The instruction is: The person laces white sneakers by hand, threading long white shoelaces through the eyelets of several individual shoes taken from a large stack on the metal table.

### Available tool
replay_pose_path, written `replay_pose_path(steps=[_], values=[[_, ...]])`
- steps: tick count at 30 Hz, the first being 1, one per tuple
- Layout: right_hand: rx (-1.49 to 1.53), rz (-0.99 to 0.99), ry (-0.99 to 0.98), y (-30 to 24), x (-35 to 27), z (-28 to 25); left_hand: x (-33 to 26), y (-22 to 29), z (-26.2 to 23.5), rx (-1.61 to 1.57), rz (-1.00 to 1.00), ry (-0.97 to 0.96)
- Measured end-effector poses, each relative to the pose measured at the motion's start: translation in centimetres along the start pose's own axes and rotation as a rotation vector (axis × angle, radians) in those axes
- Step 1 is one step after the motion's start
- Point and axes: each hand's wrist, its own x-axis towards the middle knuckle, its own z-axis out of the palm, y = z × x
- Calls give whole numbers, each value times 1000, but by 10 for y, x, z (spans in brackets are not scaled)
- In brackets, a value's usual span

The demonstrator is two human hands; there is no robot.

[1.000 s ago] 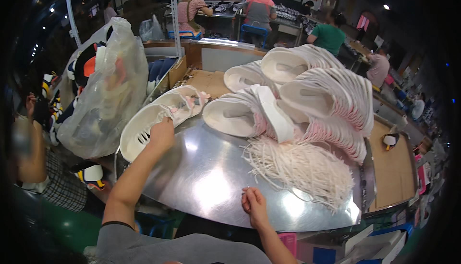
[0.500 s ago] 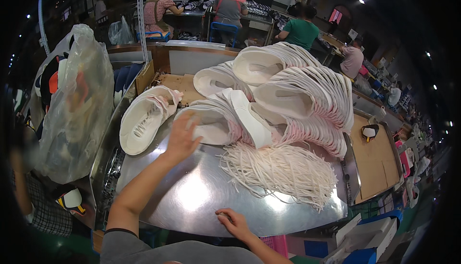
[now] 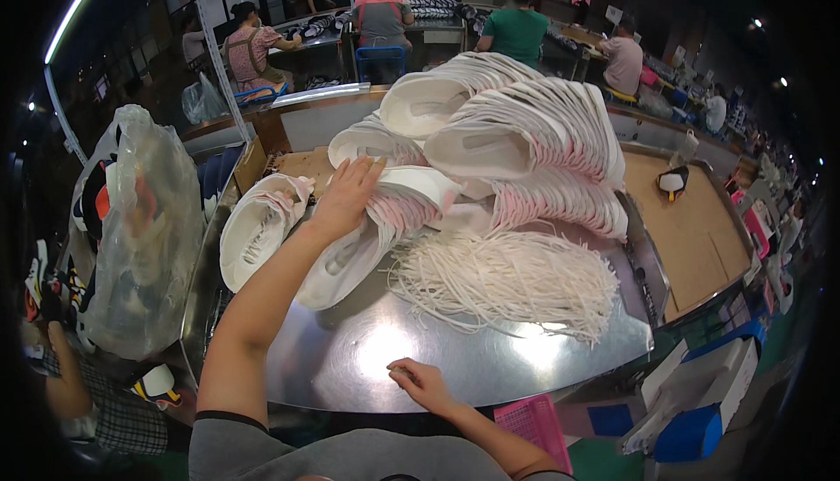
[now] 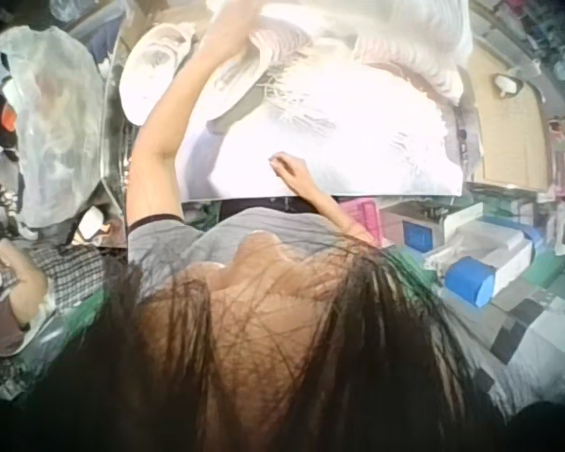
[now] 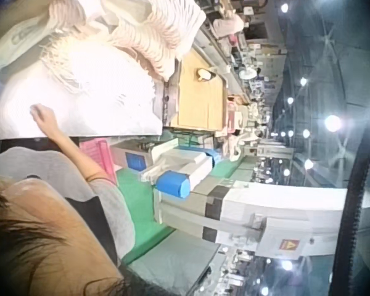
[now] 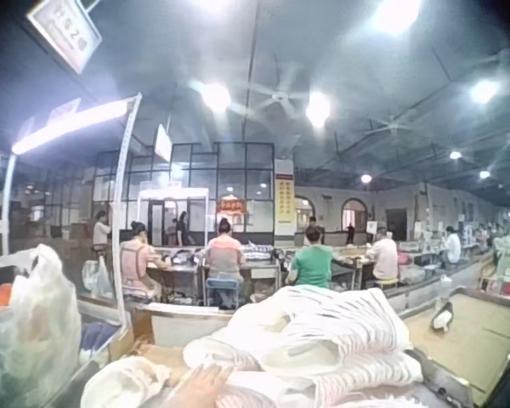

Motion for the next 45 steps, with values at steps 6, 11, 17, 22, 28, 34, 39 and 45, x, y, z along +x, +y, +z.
replay_pose_path(steps=[6,11,17,22,28,34,39,45], values=[[151,-2,30,-5,-4,0,-91,47,25,-274,-262,138],[456,186,132,-24,0,-26,-147,116,22,-562,-435,22],[-456,-220,529,-47,61,-100,-159,63,27,-355,-223,-178],[-931,-372,518,-25,124,-175,-138,98,31,-271,-327,-166],[-1209,-292,386,-39,143,-184,-88,100,83,-592,-476,236],[-700,-678,381,-175,85,-146,-92,105,58,-674,-649,108],[460,-873,192,-253,-4,-144,-111,94,20,-868,-754,264],[685,-608,20,-226,-47,-122,-131,113,-106,-1627,-919,433]])
